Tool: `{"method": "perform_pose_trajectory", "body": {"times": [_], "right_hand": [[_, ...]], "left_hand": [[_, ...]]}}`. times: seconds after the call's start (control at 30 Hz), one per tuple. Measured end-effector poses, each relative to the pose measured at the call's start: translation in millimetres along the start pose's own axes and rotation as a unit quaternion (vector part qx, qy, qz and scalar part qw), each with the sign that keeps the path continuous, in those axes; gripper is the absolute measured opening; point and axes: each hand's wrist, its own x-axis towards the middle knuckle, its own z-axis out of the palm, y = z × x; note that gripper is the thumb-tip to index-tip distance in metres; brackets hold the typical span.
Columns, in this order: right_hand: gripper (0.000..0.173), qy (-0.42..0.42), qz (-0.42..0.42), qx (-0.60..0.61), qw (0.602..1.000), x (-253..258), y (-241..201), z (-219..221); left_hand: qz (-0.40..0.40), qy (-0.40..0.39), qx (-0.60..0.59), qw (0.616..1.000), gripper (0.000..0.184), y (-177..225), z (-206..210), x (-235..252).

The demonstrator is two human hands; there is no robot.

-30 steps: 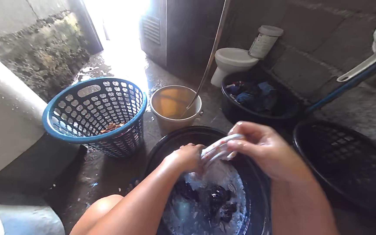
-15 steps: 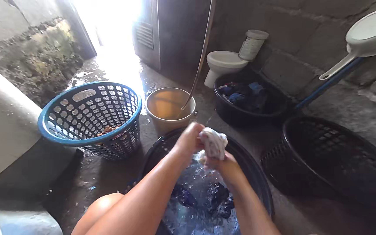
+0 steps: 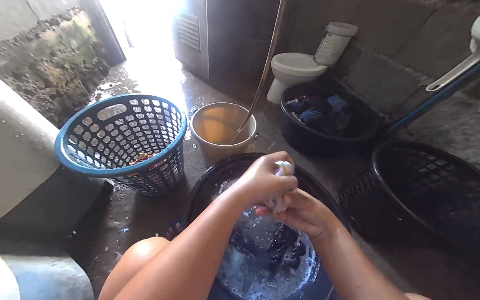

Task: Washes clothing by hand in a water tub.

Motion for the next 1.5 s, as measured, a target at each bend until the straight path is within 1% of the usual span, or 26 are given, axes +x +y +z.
{"method": "perform_pose_trajectory", "body": {"times": [0.03,0.1,0.17,0.27,0.33,0.4,0.53,0.6,0.77,0.83,0.9,0.93,0.97,1.0,1.03,1.07,1.1,1.17,1.2,1.27,1.3,1.37,1.4,1.43,1.47,1.5], "right_hand": [[0.042,-0.042,0.018,-0.023,0.999,4,-1,-4],[0.029,-0.07,0.047,-0.071,0.994,10,-1,-5],[0.019,-0.08,0.065,-0.093,0.99,14,-2,-3],[0.004,-0.068,0.095,-0.131,0.984,18,-5,1],[0.012,-0.031,0.12,-0.171,0.977,18,-5,6],[0.017,0.012,0.125,-0.209,0.97,18,-4,10],[0.017,0.08,0.106,-0.273,0.953,19,1,16],[0.016,0.107,0.068,-0.335,0.934,22,6,22],[0.007,0.154,-0.081,-0.473,0.864,24,18,34],[0.01,0.189,-0.101,-0.494,0.843,26,24,39],[0.012,0.225,-0.107,-0.54,0.804,28,30,38],[0.02,0.233,-0.106,-0.571,0.78,31,32,36],[0.035,0.228,-0.105,-0.605,0.756,35,33,33],[0.054,0.205,-0.093,-0.628,0.745,41,32,30],[0.073,0.176,-0.07,-0.633,0.751,47,33,24],[0.078,0.152,-0.053,-0.633,0.757,54,40,15],[0.073,0.141,-0.025,-0.632,0.762,59,51,4],[0.055,0.153,0.093,-0.622,0.762,61,84,-24],[0.053,0.164,0.174,-0.617,0.749,56,107,-40],[0.061,0.177,0.309,-0.592,0.723,39,162,-71],[0.068,0.178,0.355,-0.577,0.714,28,189,-80],[0.078,0.176,0.4,-0.565,0.7,7,235,-88],[0.073,0.182,0.409,-0.561,0.696,0,250,-90],[0.061,0.188,0.411,-0.554,0.699,-3,257,-92],[0.051,0.182,0.41,-0.54,0.712,-1,256,-96],[0.044,0.162,0.396,-0.52,0.739,3,247,-99]], "left_hand": [[0.011,-0.03,0.025,0.999,0.024,1,1,1],[0.018,-0.064,-0.012,0.998,0.034,2,2,2],[-0.008,-0.055,-0.08,0.995,0.037,0,3,2],[-0.047,-0.002,-0.122,0.991,0.027,-3,6,4],[-0.068,0.044,-0.12,0.989,0.026,-5,10,5],[-0.079,0.078,-0.1,0.989,0.039,-6,15,7],[-0.089,0.126,-0.115,0.981,0.049,-6,19,10],[-0.085,0.15,-0.142,0.975,0.051,-7,19,10],[-0.064,0.201,-0.21,0.955,0.054,-8,16,7],[-0.08,0.209,-0.225,0.948,0.055,-6,16,4],[-0.1,0.212,-0.225,0.946,0.059,-4,16,3],[-0.108,0.22,-0.213,0.946,0.061,-4,14,3],[-0.103,0.236,-0.187,0.948,0.063,-4,9,4],[-0.085,0.259,-0.14,0.952,0.063,-3,0,5],[-0.06,0.289,-0.072,0.953,0.063,0,-14,5],[-0.027,0.331,0.011,0.943,0.063,6,-32,3],[0.011,0.39,0.094,0.916,0.061,15,-53,-2],[0.044,0.509,0.256,0.821,0.057,32,-95,-19],[0.034,0.534,0.307,0.787,0.053,39,-112,-31],[-0.039,0.536,0.365,0.761,0.057,41,-136,-50],[-0.072,0.528,0.368,0.762,0.062,37,-141,-52],[-0.116,0.49,0.346,0.792,0.06,27,-141,-48],[-0.126,0.461,0.334,0.812,0.054,23,-137,-44],[-0.131,0.432,0.323,0.832,0.047,20,-133,-41],[-0.133,0.406,0.316,0.847,0.043,19,-130,-38],[-0.13,0.384,0.31,0.86,0.041,17,-128,-37]]}}
